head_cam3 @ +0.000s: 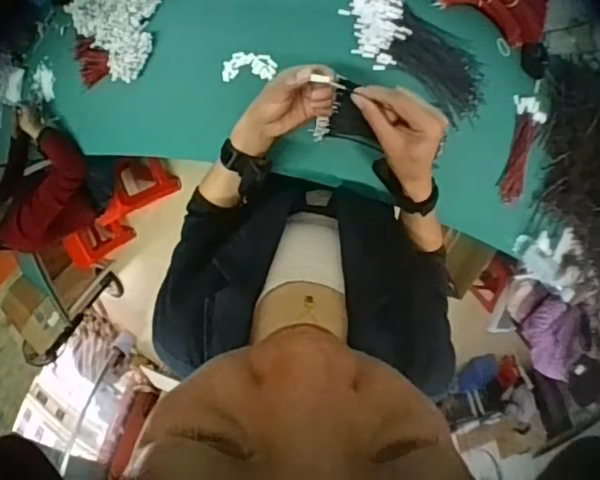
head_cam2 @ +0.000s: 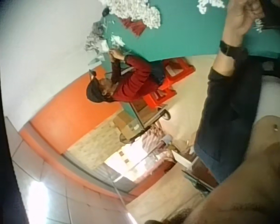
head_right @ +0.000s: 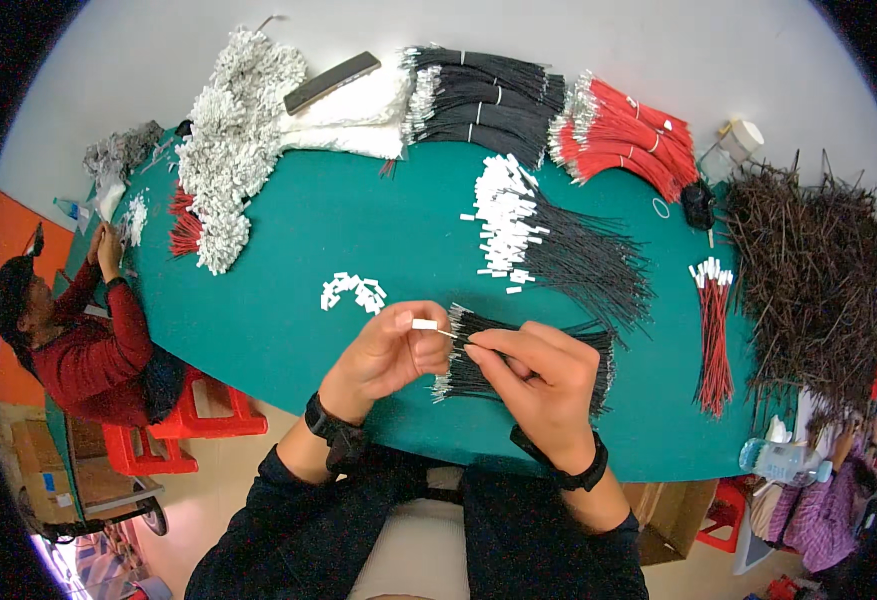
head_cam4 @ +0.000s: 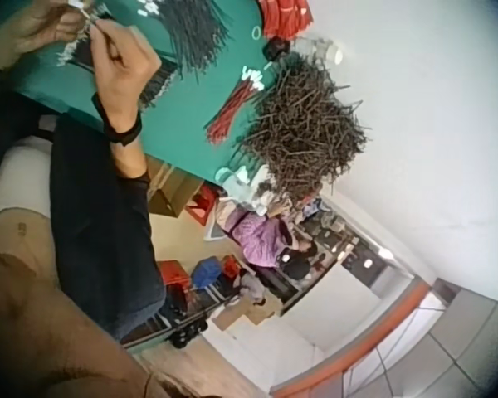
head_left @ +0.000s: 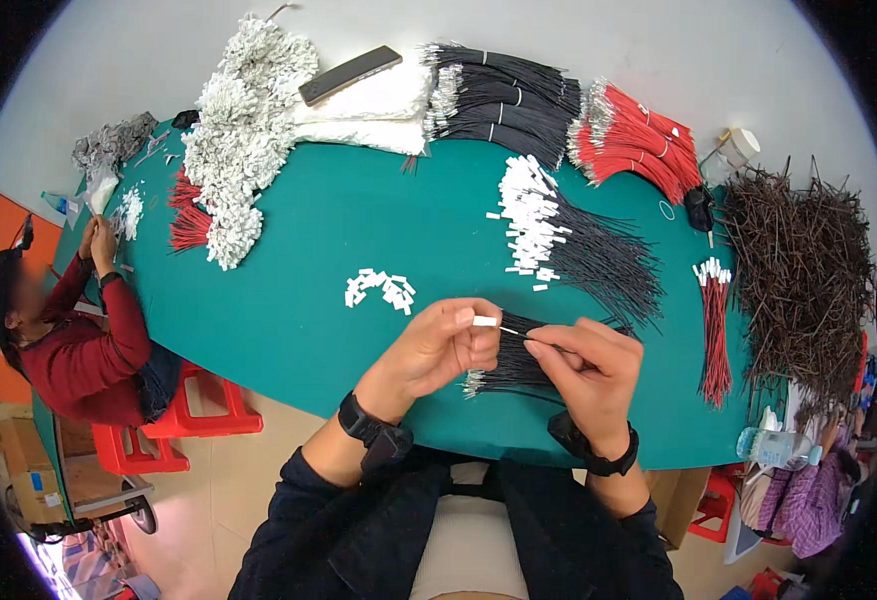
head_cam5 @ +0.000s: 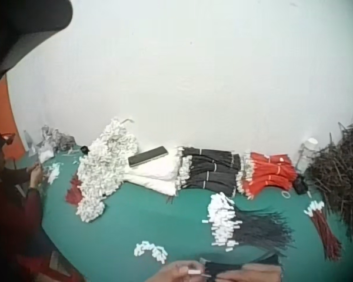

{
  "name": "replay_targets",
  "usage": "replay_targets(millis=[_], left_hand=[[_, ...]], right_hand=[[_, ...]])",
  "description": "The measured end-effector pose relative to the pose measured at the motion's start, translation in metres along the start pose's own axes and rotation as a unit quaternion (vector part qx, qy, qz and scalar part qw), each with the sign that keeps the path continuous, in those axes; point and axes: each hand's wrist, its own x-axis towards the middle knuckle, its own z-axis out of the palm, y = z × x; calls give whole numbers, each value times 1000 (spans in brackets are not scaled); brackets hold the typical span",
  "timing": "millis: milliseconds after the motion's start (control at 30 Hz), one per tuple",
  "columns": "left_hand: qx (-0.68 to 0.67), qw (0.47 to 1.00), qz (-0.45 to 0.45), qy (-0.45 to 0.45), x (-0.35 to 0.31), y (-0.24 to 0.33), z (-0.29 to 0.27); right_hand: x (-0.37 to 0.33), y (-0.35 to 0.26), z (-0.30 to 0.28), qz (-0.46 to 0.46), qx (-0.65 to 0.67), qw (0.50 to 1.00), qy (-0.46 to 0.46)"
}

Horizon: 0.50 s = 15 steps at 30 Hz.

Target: The recorder is sorting and assembling small wire bundles with connectors on a workbench.

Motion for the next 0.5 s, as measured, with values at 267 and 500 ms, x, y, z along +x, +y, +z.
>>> replay_targets(millis=[267,500], left_hand=[[-9,1000,-5,7,0,-2,2],[14,998,25,61,-4,2,8]], right_hand=[[-2,4,2,-1,9,1000,19],[-2,5,1,-8,-10,1000,24]])
